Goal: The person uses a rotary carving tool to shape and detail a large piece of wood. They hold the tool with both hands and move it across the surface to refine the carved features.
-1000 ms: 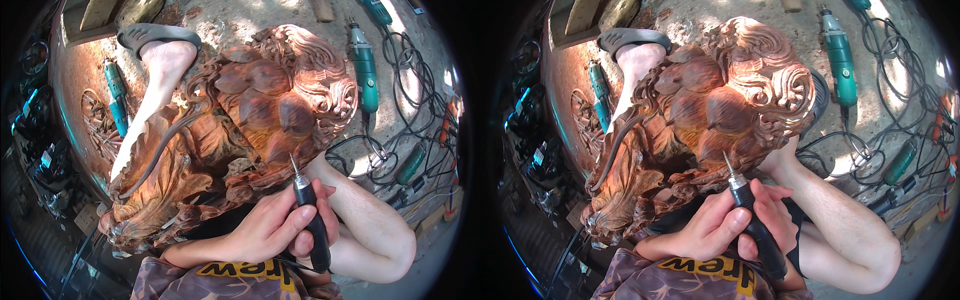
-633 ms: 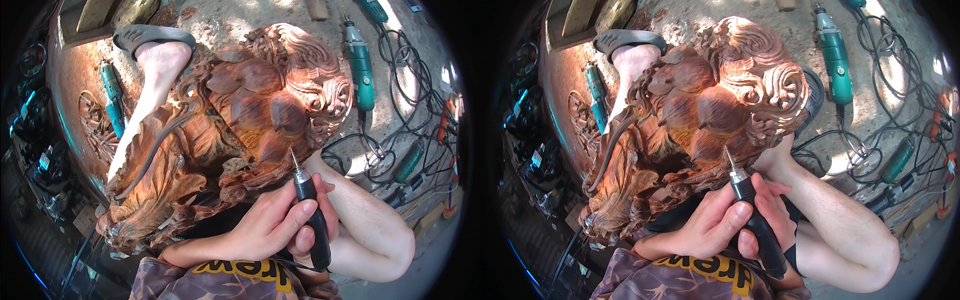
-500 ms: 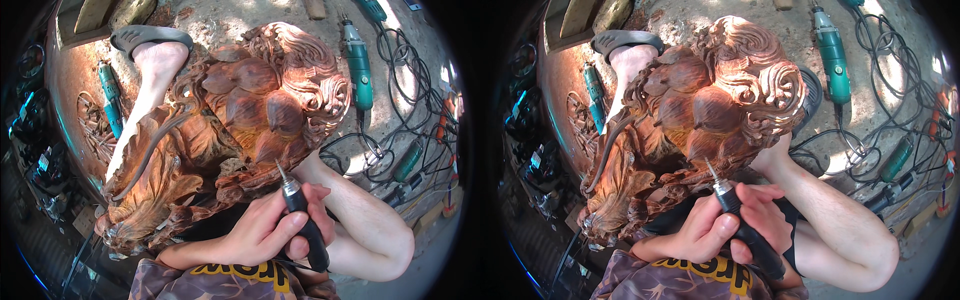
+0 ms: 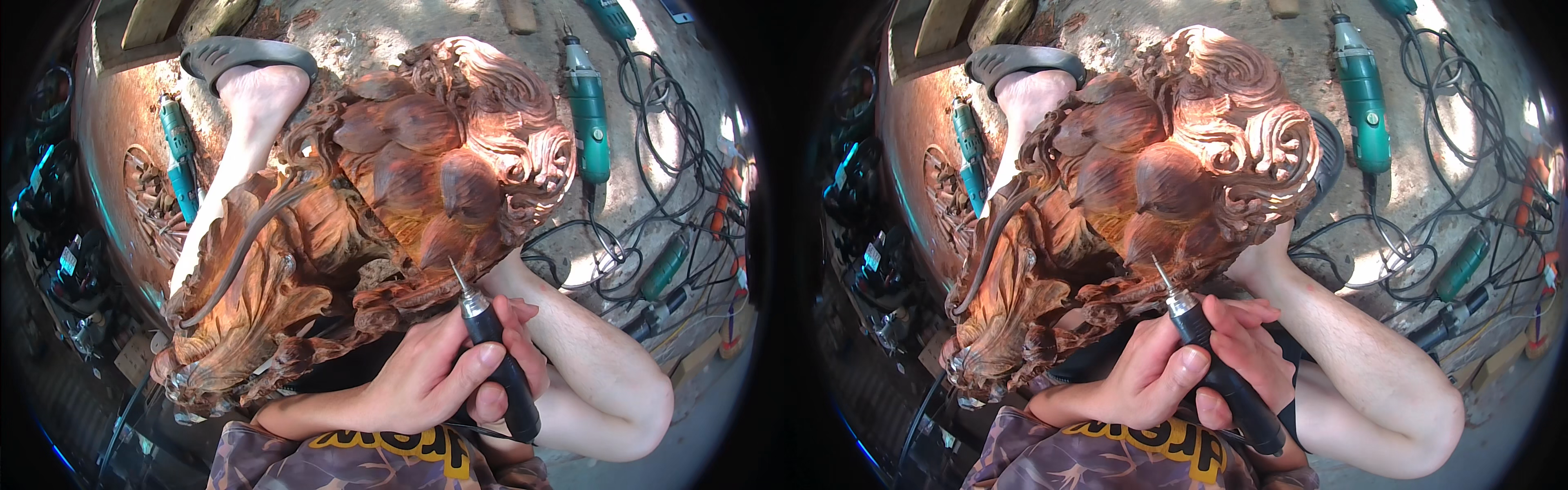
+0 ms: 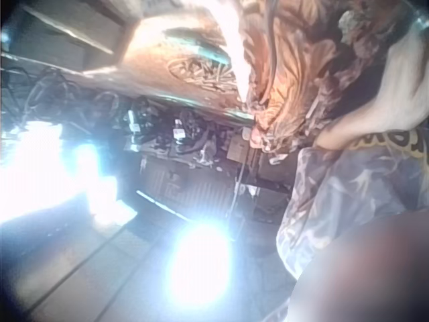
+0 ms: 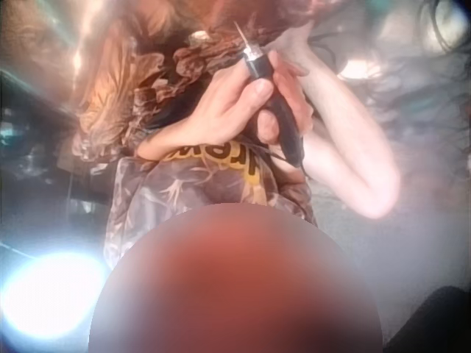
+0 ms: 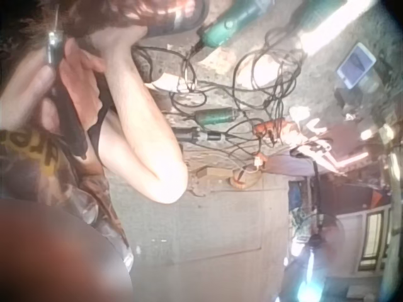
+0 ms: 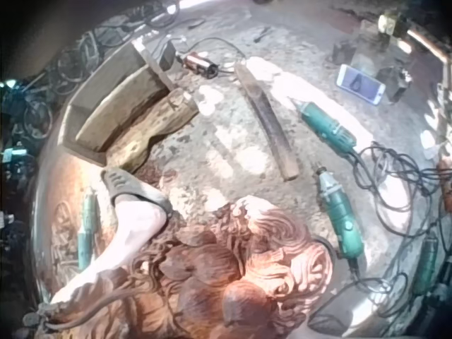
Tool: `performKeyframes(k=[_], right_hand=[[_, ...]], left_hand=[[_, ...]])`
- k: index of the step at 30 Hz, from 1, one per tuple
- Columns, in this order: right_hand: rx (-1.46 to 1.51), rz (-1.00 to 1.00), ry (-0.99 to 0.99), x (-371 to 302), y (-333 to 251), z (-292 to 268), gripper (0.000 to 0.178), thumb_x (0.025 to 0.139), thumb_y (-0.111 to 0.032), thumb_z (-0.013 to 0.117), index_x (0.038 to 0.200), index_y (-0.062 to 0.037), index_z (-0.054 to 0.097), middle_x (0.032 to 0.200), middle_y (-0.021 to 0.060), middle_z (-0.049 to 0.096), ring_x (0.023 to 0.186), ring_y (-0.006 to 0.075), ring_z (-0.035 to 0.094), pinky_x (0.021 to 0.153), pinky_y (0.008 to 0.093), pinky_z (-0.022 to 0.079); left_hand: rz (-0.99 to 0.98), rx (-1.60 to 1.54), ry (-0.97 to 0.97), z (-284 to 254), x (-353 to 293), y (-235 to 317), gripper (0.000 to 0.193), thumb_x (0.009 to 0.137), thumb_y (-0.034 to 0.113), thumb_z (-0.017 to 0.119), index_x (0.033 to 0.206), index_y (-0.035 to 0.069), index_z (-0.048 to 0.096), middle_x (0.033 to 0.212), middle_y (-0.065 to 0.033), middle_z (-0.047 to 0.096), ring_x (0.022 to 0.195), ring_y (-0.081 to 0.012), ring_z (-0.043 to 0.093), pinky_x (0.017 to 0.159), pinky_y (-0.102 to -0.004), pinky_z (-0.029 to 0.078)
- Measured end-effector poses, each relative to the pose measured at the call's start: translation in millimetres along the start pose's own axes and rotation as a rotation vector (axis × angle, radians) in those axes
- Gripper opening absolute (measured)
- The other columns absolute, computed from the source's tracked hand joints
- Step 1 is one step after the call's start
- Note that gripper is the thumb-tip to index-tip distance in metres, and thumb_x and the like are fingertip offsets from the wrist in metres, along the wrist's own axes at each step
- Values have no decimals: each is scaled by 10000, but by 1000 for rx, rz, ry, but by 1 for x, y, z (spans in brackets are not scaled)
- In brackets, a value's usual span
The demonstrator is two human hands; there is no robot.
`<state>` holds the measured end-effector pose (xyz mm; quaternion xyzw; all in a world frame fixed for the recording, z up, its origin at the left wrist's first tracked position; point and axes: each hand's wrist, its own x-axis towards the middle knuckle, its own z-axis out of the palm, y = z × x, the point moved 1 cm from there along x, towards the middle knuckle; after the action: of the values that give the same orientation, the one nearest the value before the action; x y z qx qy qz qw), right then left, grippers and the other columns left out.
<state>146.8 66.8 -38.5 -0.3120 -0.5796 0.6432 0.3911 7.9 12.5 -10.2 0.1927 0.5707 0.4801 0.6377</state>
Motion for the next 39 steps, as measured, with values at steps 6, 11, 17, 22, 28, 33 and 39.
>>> performKeyframes(k=[6,11,17,22,28,33,39], right_hand=[[-6,-47,45,14,-9,-9,541,985,-321,615,1383,35,528,1407,320,555,1222,404,622,1043,495,484],[-15,-57,36,19,-13,-7,545,990,-320,599,1391,38,511,1410,311,551,1232,398,612,1057,492,471],[-56,-42,-26,22,-15,-11,549,996,-318,580,1400,43,490,1415,301,546,1245,391,599,1075,489,456],[-227,79,-349,66,-52,-11,553,1002,-317,565,1408,46,473,1418,292,541,1255,385,589,1090,486,444],[-451,228,-806,106,-77,-7,557,1008,-316,546,1418,50,453,1423,281,536,1267,378,576,1107,483,428],[-493,245,-821,124,-79,3,561,1014,-315,530,1425,54,436,1426,272,532,1278,372,566,1122,480,416],[-477,269,-565,90,-77,14,589,1019,-430,506,1386,27,452,1370,244,569,1235,339,577,1063,464,458]], left_hand=[[-47,-38,16,4,3,1,458,1082,313,475,1387,-26,513,1263,-225,660,1147,-399,675,984,-439,522],[19,2,38,3,2,3,433,1078,300,491,1365,-22,525,1230,-235,669,1136,-402,679,966,-444,528],[-120,-54,-84,2,7,6,487,1105,336,378,1394,-35,503,1354,-202,631,1201,-318,657,1054,-422,491],[53,-28,-160,-4,5,16,516,1099,369,400,1394,-41,504,1387,-210,605,1286,-362,601,1099,-461,459],[183,-292,-115,-19,5,25,431,1120,298,391,1392,-17,501,1313,-169,627,1252,-321,605,1107,-432,435],[2,-644,-161,-18,7,29,410,1135,294,343,1408,-1,426,1423,-177,534,1402,-286,465,1200,-430,313],[136,-450,-228,-21,12,21,391,1114,300,412,1359,3,479,1424,-204,546,1381,-321,496,1178,-451,342]])
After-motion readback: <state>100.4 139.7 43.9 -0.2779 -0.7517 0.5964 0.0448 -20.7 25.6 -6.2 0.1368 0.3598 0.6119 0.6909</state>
